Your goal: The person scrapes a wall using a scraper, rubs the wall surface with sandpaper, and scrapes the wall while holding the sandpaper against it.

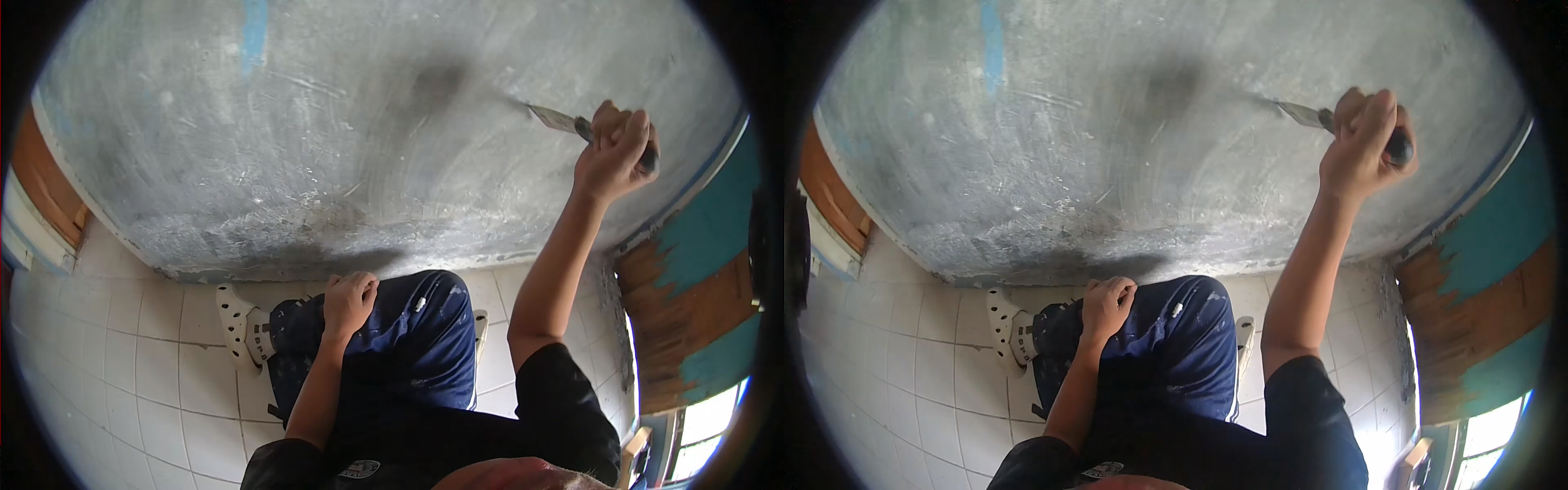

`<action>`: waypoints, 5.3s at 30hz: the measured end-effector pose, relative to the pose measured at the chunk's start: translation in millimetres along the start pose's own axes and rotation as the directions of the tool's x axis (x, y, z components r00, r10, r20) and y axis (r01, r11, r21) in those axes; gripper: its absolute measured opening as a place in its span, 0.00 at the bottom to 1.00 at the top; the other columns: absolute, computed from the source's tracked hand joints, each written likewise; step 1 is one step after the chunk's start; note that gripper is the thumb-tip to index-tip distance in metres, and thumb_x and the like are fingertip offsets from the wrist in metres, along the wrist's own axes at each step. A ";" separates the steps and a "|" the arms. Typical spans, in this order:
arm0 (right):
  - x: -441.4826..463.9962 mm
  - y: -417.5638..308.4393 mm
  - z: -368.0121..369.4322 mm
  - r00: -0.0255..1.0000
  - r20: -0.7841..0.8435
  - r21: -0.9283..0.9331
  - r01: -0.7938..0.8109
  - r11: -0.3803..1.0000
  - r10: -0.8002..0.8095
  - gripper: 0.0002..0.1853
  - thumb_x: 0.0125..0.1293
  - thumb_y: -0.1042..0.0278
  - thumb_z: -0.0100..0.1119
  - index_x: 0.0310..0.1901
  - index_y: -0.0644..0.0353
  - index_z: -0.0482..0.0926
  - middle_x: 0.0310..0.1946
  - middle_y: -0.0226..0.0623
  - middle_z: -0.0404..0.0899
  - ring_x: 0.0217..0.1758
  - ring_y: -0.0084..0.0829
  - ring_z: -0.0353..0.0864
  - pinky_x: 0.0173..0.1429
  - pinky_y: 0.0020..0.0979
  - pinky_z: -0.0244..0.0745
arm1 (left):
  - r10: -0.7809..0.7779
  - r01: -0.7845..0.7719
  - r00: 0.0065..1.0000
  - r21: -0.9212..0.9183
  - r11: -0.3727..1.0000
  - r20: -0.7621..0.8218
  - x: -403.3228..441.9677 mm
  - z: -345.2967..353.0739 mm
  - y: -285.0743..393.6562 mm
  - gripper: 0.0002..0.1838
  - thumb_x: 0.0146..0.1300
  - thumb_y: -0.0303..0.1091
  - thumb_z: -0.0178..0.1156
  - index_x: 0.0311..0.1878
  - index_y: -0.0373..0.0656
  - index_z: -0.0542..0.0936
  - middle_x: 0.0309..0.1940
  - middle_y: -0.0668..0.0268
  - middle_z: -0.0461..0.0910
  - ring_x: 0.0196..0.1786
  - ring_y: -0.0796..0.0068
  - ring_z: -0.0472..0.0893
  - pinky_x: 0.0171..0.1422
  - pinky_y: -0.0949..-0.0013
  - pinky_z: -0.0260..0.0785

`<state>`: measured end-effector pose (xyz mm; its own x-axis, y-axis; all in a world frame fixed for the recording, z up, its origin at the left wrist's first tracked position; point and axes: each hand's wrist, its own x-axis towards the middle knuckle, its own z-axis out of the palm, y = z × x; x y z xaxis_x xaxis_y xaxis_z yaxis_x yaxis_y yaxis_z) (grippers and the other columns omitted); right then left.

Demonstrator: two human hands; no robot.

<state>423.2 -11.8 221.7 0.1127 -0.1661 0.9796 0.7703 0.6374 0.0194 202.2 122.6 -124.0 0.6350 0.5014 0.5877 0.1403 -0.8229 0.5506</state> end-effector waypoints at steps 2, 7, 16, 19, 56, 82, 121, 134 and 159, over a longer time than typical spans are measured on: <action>0.4 -1.0 3.1 0.999 -0.014 0.005 -0.031 1.000 0.031 0.21 0.75 0.75 0.50 0.20 0.61 0.64 0.14 0.27 0.62 0.16 0.18 0.57 0.21 0.26 0.48 | 0.013 -0.013 0.999 0.001 1.000 0.039 2.1 0.4 1.0 0.03 0.64 0.33 0.64 0.35 0.49 0.78 0.26 0.71 0.81 0.32 0.68 0.82 0.44 0.63 0.64; -49.8 -11.8 -1.6 0.997 0.039 -0.013 -0.061 0.998 0.061 0.12 0.69 0.82 0.55 0.25 0.67 0.75 0.17 0.29 0.72 0.21 0.19 0.71 0.24 0.25 0.65 | 0.010 -0.010 1.000 0.015 1.000 0.000 -0.4 1.7 4.3 0.04 0.65 0.35 0.63 0.36 0.48 0.81 0.28 0.69 0.82 0.32 0.64 0.82 0.46 0.63 0.65; -284.5 -66.9 55.6 0.797 0.430 0.068 -0.498 0.864 0.425 0.11 0.58 0.71 0.62 0.20 0.59 0.73 0.17 0.37 0.73 0.23 0.41 0.76 0.29 0.37 0.67 | 0.037 -0.033 0.999 0.316 0.948 -0.006 -21.9 18.1 -30.7 0.13 0.65 0.39 0.65 0.43 0.38 0.81 0.38 0.56 0.84 0.41 0.61 0.83 0.51 0.59 0.69; -344.3 -76.6 66.1 0.753 0.294 0.147 -0.644 0.751 0.588 0.13 0.60 0.70 0.59 0.20 0.61 0.71 0.18 0.41 0.71 0.24 0.44 0.75 0.31 0.40 0.67 | 0.014 -0.001 0.999 0.414 0.910 -0.030 -26.6 19.5 -31.1 0.14 0.64 0.40 0.65 0.44 0.39 0.80 0.38 0.56 0.83 0.41 0.60 0.82 0.51 0.58 0.69; -373.3 -39.5 69.2 0.242 0.178 0.015 -0.970 0.244 0.954 0.16 0.68 0.71 0.65 0.23 0.65 0.74 0.15 0.22 0.64 0.22 0.13 0.59 0.26 0.24 0.56 | 0.187 0.085 0.709 0.346 0.934 -0.680 155.0 -143.6 51.5 0.17 0.69 0.40 0.63 0.54 0.41 0.75 0.45 0.60 0.71 0.45 0.66 0.68 0.53 0.61 0.62; -365.3 -45.0 75.6 0.257 0.359 -0.306 -0.876 0.373 0.898 0.14 0.62 0.68 0.67 0.23 0.65 0.75 0.15 0.43 0.67 0.16 0.31 0.65 0.27 0.33 0.65 | 0.635 -0.173 0.680 0.762 0.624 -0.366 236.0 -210.5 -34.7 0.49 0.69 0.67 0.49 0.78 0.35 0.53 0.79 0.44 0.47 0.82 0.45 0.44 0.81 0.41 0.32; -362.8 -59.4 72.6 0.307 0.540 -0.447 -0.684 0.576 0.784 0.13 0.55 0.59 0.70 0.22 0.57 0.82 0.22 0.42 0.82 0.28 0.50 0.80 0.41 0.44 0.75 | 0.639 0.011 0.531 0.758 0.652 -0.557 366.8 -371.4 29.7 0.48 0.72 0.66 0.45 0.80 0.39 0.47 0.81 0.50 0.43 0.83 0.51 0.41 0.83 0.47 0.31; -364.3 -60.8 70.7 0.262 0.566 -0.462 -0.684 0.565 0.781 0.11 0.56 0.60 0.70 0.24 0.57 0.83 0.21 0.43 0.81 0.28 0.50 0.80 0.47 0.44 0.74 | 0.367 0.162 0.610 0.564 0.810 -0.702 239.6 -172.1 -14.9 0.46 0.73 0.59 0.44 0.79 0.30 0.46 0.80 0.42 0.41 0.82 0.40 0.39 0.80 0.38 0.30; -367.5 -50.7 73.8 0.191 0.624 -0.477 -0.675 0.563 0.758 0.13 0.58 0.60 0.70 0.24 0.58 0.81 0.20 0.40 0.79 0.27 0.45 0.80 0.45 0.41 0.74 | 0.396 -0.077 0.846 0.652 0.755 -0.358 69.7 -16.1 -126.1 0.43 0.72 0.61 0.46 0.76 0.33 0.57 0.78 0.40 0.49 0.79 0.31 0.44 0.78 0.29 0.29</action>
<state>296.4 72.4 -124.5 0.2140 0.9206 0.3267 0.6568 0.1120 -0.7457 216.5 265.6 -142.9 0.3204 0.1940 0.9272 0.5518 -0.8339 -0.0162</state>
